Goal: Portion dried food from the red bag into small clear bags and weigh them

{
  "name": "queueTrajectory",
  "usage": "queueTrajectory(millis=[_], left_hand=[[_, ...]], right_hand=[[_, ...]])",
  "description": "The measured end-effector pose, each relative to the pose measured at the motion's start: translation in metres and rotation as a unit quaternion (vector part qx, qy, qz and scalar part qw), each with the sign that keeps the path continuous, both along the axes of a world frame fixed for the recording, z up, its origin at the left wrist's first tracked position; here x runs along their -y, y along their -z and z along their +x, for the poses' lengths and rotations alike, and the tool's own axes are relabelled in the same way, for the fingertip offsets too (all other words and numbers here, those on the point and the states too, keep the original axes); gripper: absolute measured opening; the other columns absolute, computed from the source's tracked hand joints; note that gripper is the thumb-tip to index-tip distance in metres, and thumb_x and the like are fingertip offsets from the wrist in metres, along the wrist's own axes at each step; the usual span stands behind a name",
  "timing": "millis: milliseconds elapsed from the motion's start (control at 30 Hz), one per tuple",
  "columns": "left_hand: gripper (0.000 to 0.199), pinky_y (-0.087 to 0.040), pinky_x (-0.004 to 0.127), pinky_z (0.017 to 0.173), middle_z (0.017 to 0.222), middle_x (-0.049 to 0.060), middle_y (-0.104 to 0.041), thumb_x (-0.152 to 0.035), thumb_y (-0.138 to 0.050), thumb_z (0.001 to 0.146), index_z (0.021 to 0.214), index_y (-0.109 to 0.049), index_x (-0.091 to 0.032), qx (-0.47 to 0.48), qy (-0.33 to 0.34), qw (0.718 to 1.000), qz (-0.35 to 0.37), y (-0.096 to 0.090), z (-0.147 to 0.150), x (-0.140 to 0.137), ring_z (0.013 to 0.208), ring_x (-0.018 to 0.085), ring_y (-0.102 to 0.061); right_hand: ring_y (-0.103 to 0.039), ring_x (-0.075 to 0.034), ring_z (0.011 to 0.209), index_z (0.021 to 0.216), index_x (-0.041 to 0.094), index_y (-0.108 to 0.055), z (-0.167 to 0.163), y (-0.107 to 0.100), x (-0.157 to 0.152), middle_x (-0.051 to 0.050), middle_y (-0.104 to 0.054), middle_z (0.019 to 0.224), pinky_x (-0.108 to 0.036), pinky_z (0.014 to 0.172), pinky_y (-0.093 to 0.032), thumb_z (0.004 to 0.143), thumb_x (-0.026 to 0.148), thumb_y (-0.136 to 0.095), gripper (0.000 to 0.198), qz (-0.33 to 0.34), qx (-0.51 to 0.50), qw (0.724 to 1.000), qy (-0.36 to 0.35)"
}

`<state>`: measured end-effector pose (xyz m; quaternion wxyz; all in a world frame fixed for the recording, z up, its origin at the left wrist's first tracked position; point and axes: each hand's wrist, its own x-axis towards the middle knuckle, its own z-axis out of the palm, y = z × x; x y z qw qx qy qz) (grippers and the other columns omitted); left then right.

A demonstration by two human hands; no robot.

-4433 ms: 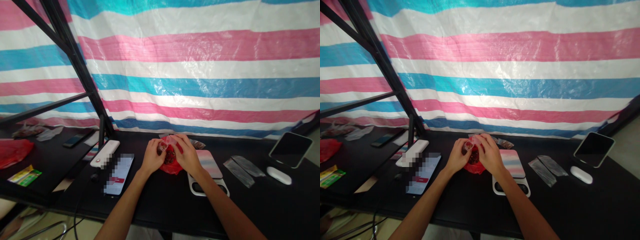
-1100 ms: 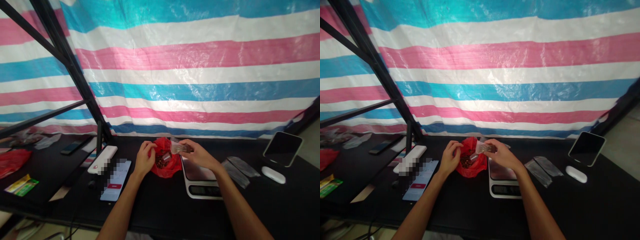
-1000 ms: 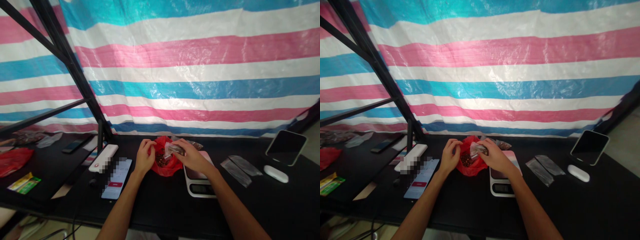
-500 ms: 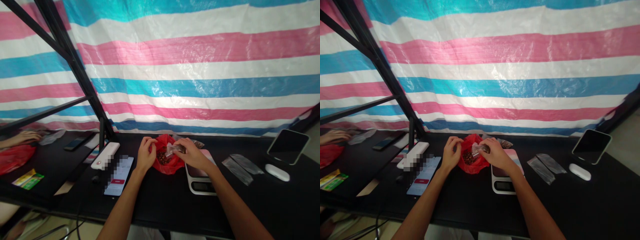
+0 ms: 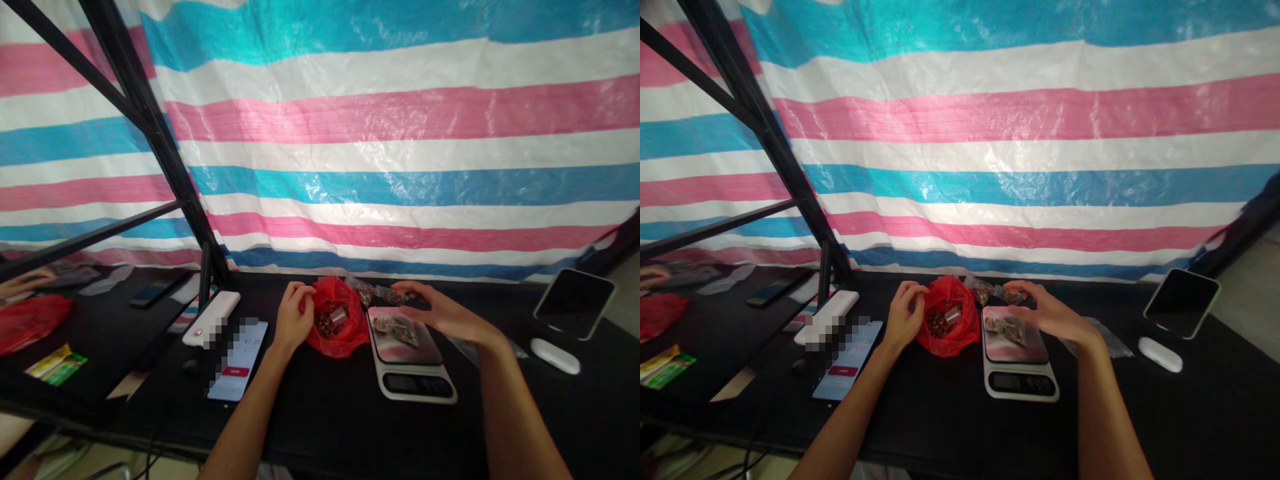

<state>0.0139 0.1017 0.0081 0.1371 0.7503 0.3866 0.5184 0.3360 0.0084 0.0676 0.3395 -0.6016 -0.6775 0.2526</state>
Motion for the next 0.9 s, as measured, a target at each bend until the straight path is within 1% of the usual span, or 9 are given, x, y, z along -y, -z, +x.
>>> queueTrajectory(millis=[67, 133, 233, 300, 433, 667, 900], left_hand=[[0.023, -0.054, 0.031, 0.087, 0.101, 0.004, -0.058, -0.011, -0.048, 0.091, 0.095, -0.067, -0.023, -0.003, -0.002, 1.000, 0.004, 0.000, 0.000, 0.000, 0.094, 0.017, -0.063], [0.023, -0.054, 0.031, 0.088, 0.101, 0.004, -0.058, -0.011, -0.048, 0.091, 0.094, -0.067, -0.023, -0.005, -0.002, 1.000, 0.005, 0.000, 0.000, -0.001, 0.094, 0.017, -0.063], [0.022, -0.054, 0.031, 0.087, 0.101, 0.005, -0.058, -0.012, -0.048, 0.091, 0.095, -0.067, -0.023, -0.005, -0.001, 1.000, 0.007, 0.000, 0.000, -0.001, 0.093, 0.017, -0.063], [0.022, -0.054, 0.031, 0.086, 0.101, 0.005, -0.058, -0.012, -0.048, 0.091, 0.095, -0.067, -0.023, -0.006, -0.003, 1.000, 0.010, 0.000, 0.000, 0.000, 0.092, 0.017, -0.063], [0.022, -0.053, 0.031, 0.085, 0.099, 0.004, -0.058, -0.011, -0.049, 0.091, 0.093, -0.067, -0.023, -0.005, -0.011, 1.000, 0.022, -0.002, 0.000, 0.001, 0.091, 0.017, -0.063], [0.022, -0.053, 0.030, 0.083, 0.098, 0.004, -0.058, -0.009, -0.049, 0.089, 0.091, -0.067, -0.022, -0.003, -0.021, 0.999, 0.044, -0.003, 0.002, 0.003, 0.088, 0.016, -0.062], [0.022, -0.052, 0.028, 0.080, 0.096, 0.003, -0.057, -0.007, -0.050, 0.088, 0.090, -0.067, -0.021, 0.015, -0.008, 0.998, 0.062, -0.001, 0.004, 0.004, 0.086, 0.015, -0.062]], right_hand=[[-0.061, -0.032, 0.118, 0.118, 0.027, -0.068, 0.001, 0.005, -0.008, -0.009, -0.069, 0.127, -0.050, 0.105, -0.046, 0.084, 0.053, -0.066, 0.043, 0.057, -0.005, 0.997, 0.050], [-0.064, -0.030, 0.109, 0.109, 0.026, -0.070, 0.002, 0.010, -0.018, -0.008, -0.072, 0.117, -0.048, 0.101, -0.048, 0.086, 0.049, -0.061, 0.034, 0.117, -0.004, 0.988, 0.099], [-0.066, -0.028, 0.095, 0.096, 0.025, -0.071, 0.003, 0.017, -0.031, -0.008, -0.075, 0.103, -0.048, 0.095, -0.050, 0.087, 0.042, -0.053, 0.026, 0.196, 0.028, 0.965, 0.171], [-0.066, -0.028, 0.090, 0.091, 0.025, -0.071, 0.003, 0.021, -0.036, -0.008, -0.076, 0.097, -0.048, 0.093, -0.050, 0.086, 0.037, -0.050, 0.025, 0.229, 0.056, 0.951, 0.201], [-0.066, -0.028, 0.088, 0.088, 0.024, -0.072, 0.004, 0.026, -0.038, -0.008, -0.076, 0.094, -0.047, 0.090, -0.050, 0.086, 0.034, -0.048, 0.025, 0.252, 0.059, 0.943, 0.208], [-0.066, -0.027, 0.091, 0.086, 0.024, -0.072, 0.001, 0.022, -0.036, -0.007, -0.076, 0.093, -0.044, 0.090, -0.049, 0.086, 0.030, -0.049, 0.024, 0.276, 0.053, 0.936, 0.211], [-0.065, -0.026, 0.087, 0.083, 0.022, -0.073, 0.000, 0.023, -0.039, -0.007, -0.076, 0.089, -0.042, 0.085, -0.049, 0.084, 0.028, -0.050, 0.023, 0.310, 0.047, 0.924, 0.218]])
